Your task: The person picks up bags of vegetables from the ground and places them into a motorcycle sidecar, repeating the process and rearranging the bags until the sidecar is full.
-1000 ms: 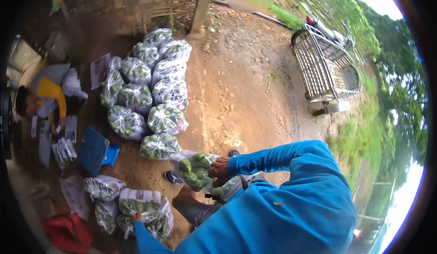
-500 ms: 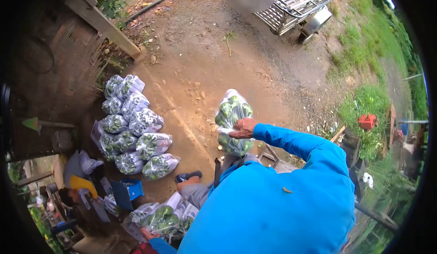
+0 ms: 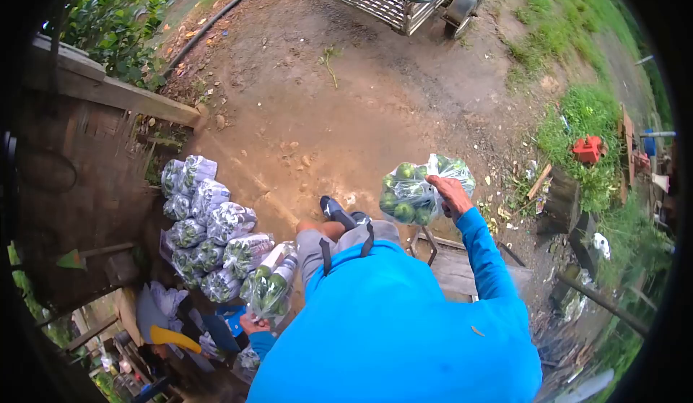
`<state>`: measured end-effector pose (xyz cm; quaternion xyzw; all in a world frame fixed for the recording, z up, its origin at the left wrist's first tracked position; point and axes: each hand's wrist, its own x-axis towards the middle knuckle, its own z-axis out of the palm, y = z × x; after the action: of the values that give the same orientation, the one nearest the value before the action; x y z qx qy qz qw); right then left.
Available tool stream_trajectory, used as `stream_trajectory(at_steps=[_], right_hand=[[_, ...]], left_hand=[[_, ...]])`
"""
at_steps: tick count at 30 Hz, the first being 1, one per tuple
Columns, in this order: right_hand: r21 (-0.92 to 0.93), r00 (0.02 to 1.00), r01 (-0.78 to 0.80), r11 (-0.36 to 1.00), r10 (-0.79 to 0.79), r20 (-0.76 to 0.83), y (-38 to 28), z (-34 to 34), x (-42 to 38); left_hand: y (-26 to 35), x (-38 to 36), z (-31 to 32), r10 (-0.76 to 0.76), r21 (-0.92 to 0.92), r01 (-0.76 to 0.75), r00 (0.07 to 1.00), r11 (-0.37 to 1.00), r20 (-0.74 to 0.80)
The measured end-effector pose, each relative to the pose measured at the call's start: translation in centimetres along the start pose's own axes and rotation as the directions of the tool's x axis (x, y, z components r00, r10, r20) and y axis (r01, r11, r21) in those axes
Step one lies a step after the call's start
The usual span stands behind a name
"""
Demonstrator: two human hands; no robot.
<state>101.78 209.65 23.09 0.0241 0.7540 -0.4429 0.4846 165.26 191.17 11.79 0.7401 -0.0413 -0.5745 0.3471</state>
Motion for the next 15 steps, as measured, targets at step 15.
stream_trajectory(at_steps=[15], right_hand=[[0.578,0.943,0.014,0.816,0.182,-0.279,-7.4,-1.4,6.9]], left_hand=[[3.5,8.0,38.0,-0.269,0.215,0.225,0.942,0.95,0.202]])
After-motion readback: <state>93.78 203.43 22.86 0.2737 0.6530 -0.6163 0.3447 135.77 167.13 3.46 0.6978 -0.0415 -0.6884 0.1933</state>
